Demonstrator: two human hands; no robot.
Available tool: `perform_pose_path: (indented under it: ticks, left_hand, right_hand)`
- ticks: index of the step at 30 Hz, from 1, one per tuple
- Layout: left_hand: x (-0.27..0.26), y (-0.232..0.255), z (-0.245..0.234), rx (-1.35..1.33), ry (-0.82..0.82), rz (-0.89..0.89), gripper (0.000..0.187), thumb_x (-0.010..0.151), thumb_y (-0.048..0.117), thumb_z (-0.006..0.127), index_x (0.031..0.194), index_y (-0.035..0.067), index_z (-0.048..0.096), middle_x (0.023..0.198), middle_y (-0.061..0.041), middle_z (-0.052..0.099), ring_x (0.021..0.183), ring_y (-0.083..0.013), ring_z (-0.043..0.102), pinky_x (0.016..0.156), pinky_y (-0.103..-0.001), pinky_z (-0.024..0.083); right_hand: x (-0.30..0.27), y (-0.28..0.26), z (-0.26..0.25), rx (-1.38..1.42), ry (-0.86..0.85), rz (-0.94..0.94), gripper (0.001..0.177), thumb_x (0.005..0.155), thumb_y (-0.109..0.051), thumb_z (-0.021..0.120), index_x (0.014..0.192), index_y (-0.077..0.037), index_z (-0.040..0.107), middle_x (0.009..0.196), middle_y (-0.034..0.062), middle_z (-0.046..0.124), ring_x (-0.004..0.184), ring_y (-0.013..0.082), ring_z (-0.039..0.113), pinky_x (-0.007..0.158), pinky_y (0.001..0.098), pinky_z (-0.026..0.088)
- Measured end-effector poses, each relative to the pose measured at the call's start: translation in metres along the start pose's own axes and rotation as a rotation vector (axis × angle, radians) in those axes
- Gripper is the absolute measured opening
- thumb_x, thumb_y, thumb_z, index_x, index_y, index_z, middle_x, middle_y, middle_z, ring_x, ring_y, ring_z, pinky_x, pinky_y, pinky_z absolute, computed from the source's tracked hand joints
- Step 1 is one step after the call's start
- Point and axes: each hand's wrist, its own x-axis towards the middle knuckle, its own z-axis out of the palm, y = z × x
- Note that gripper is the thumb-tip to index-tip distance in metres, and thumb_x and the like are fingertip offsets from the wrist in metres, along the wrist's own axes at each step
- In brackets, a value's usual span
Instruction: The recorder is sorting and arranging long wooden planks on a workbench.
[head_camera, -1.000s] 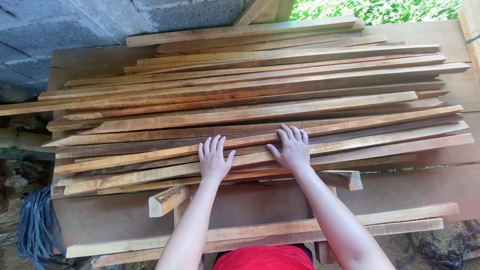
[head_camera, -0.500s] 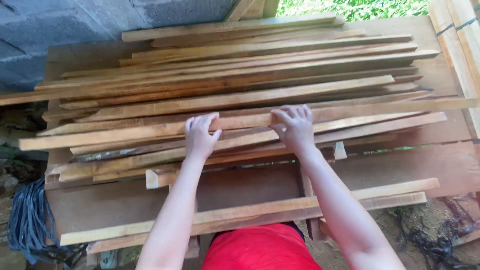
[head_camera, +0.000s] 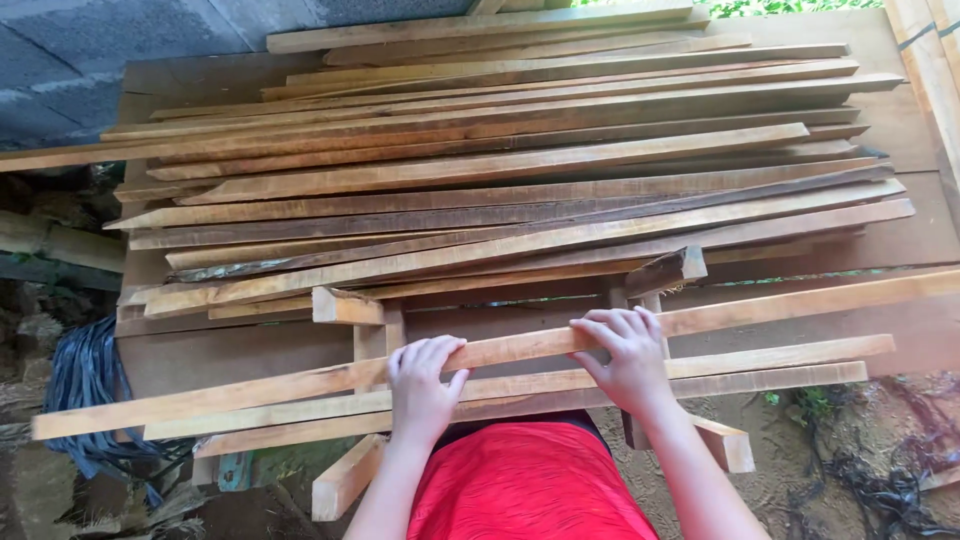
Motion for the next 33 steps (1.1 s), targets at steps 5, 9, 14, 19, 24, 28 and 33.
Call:
perform_pose_path:
  ticks: [5, 9, 14, 19, 24, 28, 33]
  left_hand:
    - [0.006, -0.063, 0.08, 0.056, -0.097, -0.088, 0.038, 0.076, 0.022, 0.081, 0.113, 0.019, 0.07, 0.119, 0.001, 0.07, 0.121, -0.0216, 0.058, 0.114, -0.047, 0.031]
    - [0.031, -0.073, 0.097, 0.184, -0.111, -0.09, 0.037, 0.08, 0.022, 0.077, 0.115, 0.017, 0.069, 0.123, 0.001, 0.068, 0.131, -0.0235, 0.052, 0.12, -0.054, 0.025]
    - [0.002, -0.055, 0.107, 0.125, -0.081, 0.081, 0.038, 0.084, 0.024, 0.076, 0.119, 0.012, 0.068, 0.135, -0.007, 0.059, 0.134, -0.0313, 0.048, 0.111, -0.053, 0.034]
    - [-0.078, -0.055, 0.115, 0.074, -0.268, 0.219, 0.031, 0.089, 0.022, 0.073, 0.118, 0.01, 0.068, 0.137, -0.007, 0.058, 0.133, -0.0304, 0.049, 0.105, -0.047, 0.042]
    - [-0.1, -0.061, 0.119, 0.048, -0.318, 0.279, 0.042, 0.081, 0.013, 0.074, 0.122, 0.008, 0.068, 0.132, -0.007, 0.06, 0.127, -0.031, 0.051, 0.106, -0.044, 0.044]
    - [-0.099, -0.067, 0.125, 0.082, -0.296, 0.295, 0.036, 0.084, 0.012, 0.074, 0.119, 0.01, 0.069, 0.132, -0.004, 0.061, 0.126, -0.0287, 0.053, 0.108, -0.042, 0.046]
    - [-0.095, -0.064, 0.122, 0.099, -0.295, 0.307, 0.043, 0.081, 0.013, 0.074, 0.123, 0.009, 0.068, 0.13, -0.006, 0.061, 0.124, -0.0294, 0.053, 0.104, -0.043, 0.045]
  right_hand:
    - [-0.002, 0.041, 0.095, 0.0, -0.033, 0.041, 0.04, 0.077, -0.033, 0.084, 0.113, -0.021, 0.073, 0.119, -0.0001, 0.068, 0.119, 0.0235, 0.06, 0.117, 0.0549, 0.03]
    - [0.015, 0.051, 0.122, -0.034, -0.069, 0.06, 0.038, 0.078, -0.03, 0.081, 0.113, -0.017, 0.071, 0.123, -0.0011, 0.068, 0.124, 0.0243, 0.058, 0.116, 0.0625, 0.028]
    - [0.015, 0.031, 0.142, -0.039, -0.069, -0.056, 0.024, 0.089, -0.03, 0.075, 0.111, -0.021, 0.071, 0.127, -0.0032, 0.069, 0.131, 0.0229, 0.056, 0.119, 0.0639, 0.027]
    - [0.013, 0.017, 0.169, -0.003, -0.149, -0.043, 0.057, 0.087, -0.045, 0.072, 0.132, -0.012, 0.061, 0.135, 0.0097, 0.063, 0.131, 0.0345, 0.05, 0.111, 0.0616, 0.028]
    - [0.02, 0.017, 0.163, -0.073, -0.318, 0.026, 0.047, 0.094, -0.045, 0.065, 0.133, -0.018, 0.062, 0.135, 0.0068, 0.064, 0.13, 0.0296, 0.053, 0.113, 0.0527, 0.033]
    - [0.005, 0.008, 0.145, -0.045, -0.388, 0.031, 0.046, 0.092, -0.044, 0.066, 0.131, -0.019, 0.062, 0.132, 0.0057, 0.065, 0.126, 0.0284, 0.056, 0.108, 0.0472, 0.037]
    - [-0.043, 0.018, 0.15, 0.085, -0.4, -0.015, 0.042, 0.088, -0.036, 0.067, 0.126, -0.019, 0.064, 0.122, 0.0054, 0.07, 0.121, 0.0272, 0.06, 0.104, 0.0468, 0.038]
